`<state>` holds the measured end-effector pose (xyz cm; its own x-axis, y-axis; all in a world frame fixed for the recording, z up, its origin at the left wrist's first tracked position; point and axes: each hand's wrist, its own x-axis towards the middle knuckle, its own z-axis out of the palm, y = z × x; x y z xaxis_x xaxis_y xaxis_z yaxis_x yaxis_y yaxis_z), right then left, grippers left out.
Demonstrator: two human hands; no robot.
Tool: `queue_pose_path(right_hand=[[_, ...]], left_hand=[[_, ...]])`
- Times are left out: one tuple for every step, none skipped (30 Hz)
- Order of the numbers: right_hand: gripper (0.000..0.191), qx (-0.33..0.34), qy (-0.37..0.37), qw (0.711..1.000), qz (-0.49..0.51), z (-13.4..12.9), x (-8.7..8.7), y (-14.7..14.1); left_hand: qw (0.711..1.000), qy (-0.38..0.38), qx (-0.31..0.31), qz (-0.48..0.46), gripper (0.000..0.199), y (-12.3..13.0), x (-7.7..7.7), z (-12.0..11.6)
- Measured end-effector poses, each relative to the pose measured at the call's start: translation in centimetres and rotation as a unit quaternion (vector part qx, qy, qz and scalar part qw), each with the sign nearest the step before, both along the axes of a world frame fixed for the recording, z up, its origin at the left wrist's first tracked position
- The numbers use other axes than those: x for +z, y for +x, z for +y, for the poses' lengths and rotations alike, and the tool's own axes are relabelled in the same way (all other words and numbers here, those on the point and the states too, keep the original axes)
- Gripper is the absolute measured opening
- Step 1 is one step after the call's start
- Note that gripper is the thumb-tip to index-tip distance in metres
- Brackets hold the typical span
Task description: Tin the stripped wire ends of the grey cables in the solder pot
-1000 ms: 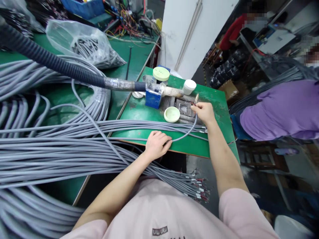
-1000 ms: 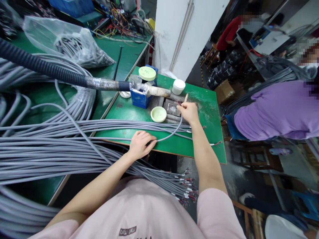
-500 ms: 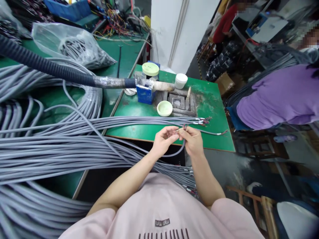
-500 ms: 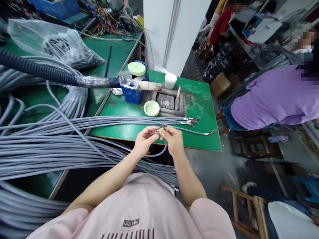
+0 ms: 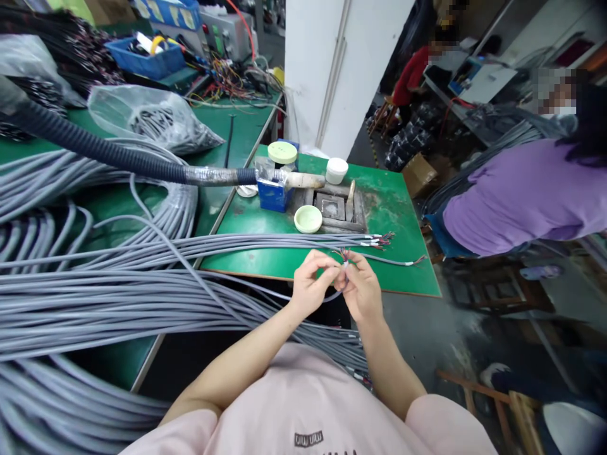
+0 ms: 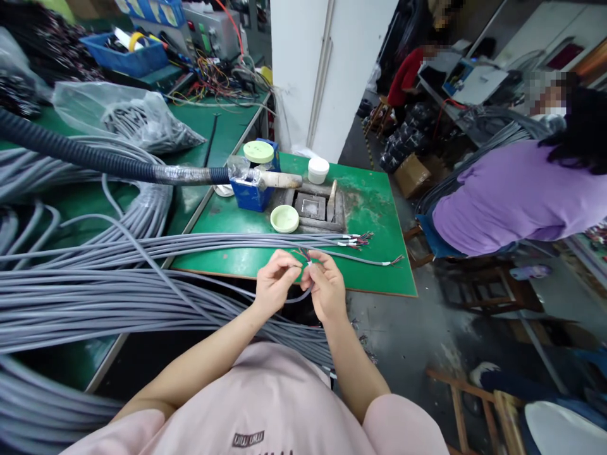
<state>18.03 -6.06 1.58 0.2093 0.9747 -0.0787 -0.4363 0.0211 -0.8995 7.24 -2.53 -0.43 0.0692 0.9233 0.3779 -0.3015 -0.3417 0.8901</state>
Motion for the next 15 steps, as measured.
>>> queue_pose_path(right_hand=[[0.03, -0.005, 0.007, 1.0, 0.007, -0.1, 0.1, 0.0], [0.031, -0.007, 0.013, 1.0, 0.01, -0.3, 0.2, -0.1], [0.033, -0.004, 0.016, 1.0, 0.01, -0.4, 0.3, -0.3], [0.034, -0.001, 0.017, 1.0, 0.009, -0.6, 0.4, -0.4], [0.036, 0.0, 0.017, 1.0, 0.01, -0.7, 0.5, -0.6], [0.037, 0.0, 0.016, 1.0, 0.011, -0.9, 0.5, -0.7], [0.039, -0.003, 0.013, 1.0, 0.012, -1.1, 0.5, -0.8], [0.04, -0.004, 0.01, 1.0, 0.01, -1.2, 0.4, -0.9], [0.04, -0.001, 0.007, 1.0, 0.003, -1.4, 0.3, -0.8], [0.039, 0.009, 0.005, 1.0, -0.012, -1.5, 0.3, -0.6], [0.037, 0.027, 0.004, 0.999, -0.037, -1.6, 0.2, -0.2], [0.034, 0.048, 0.003, 0.996, -0.069, -1.7, 0.3, 0.2], [0.033, 0.063, 0.002, 0.993, -0.1, -1.8, 0.4, 0.8], [0.032, 0.077, 0.002, 0.988, -0.134, -1.9, 0.6, 1.4], [0.03, 0.089, 0.002, 0.981, -0.172, -2.0, 0.8, 2.0]], left_hand=[[1.0, 0.014, 0.002, 0.006, 0.017, 0.0, 0.0, -0.2], [1.0, 0.017, 0.0, 0.0, 0.017, 0.1, -0.1, -0.4], [1.0, 0.009, -0.006, -0.012, 0.017, 0.2, -0.1, -0.5], [0.999, -0.01, -0.022, -0.03, 0.018, 0.3, -0.2, -0.5], [0.997, -0.038, -0.052, -0.049, 0.021, 0.4, -0.4, -0.5], [0.99, -0.071, -0.097, -0.067, 0.023, 0.5, -0.5, -0.4], [0.98, -0.104, -0.15, -0.084, 0.025, 0.5, -0.7, -0.3], [0.966, -0.133, -0.2, -0.097, 0.025, 0.4, -0.8, -0.2], [0.953, -0.155, -0.237, -0.104, 0.026, 0.4, -0.9, -0.1], [0.946, -0.168, -0.257, -0.105, 0.028, 0.3, -0.9, 0.0], [0.944, -0.173, -0.261, -0.1, 0.029, 0.2, -0.9, 0.0], [0.947, -0.173, -0.256, -0.091, 0.03, 0.0, -0.9, 0.1], [0.947, -0.173, -0.257, -0.084, 0.03, -0.1, -0.8, 0.1], [0.949, -0.169, -0.255, -0.077, 0.031, -0.2, -0.6, 0.1], [0.952, -0.163, -0.25, -0.067, 0.03, -0.3, -0.5, 0.0]])
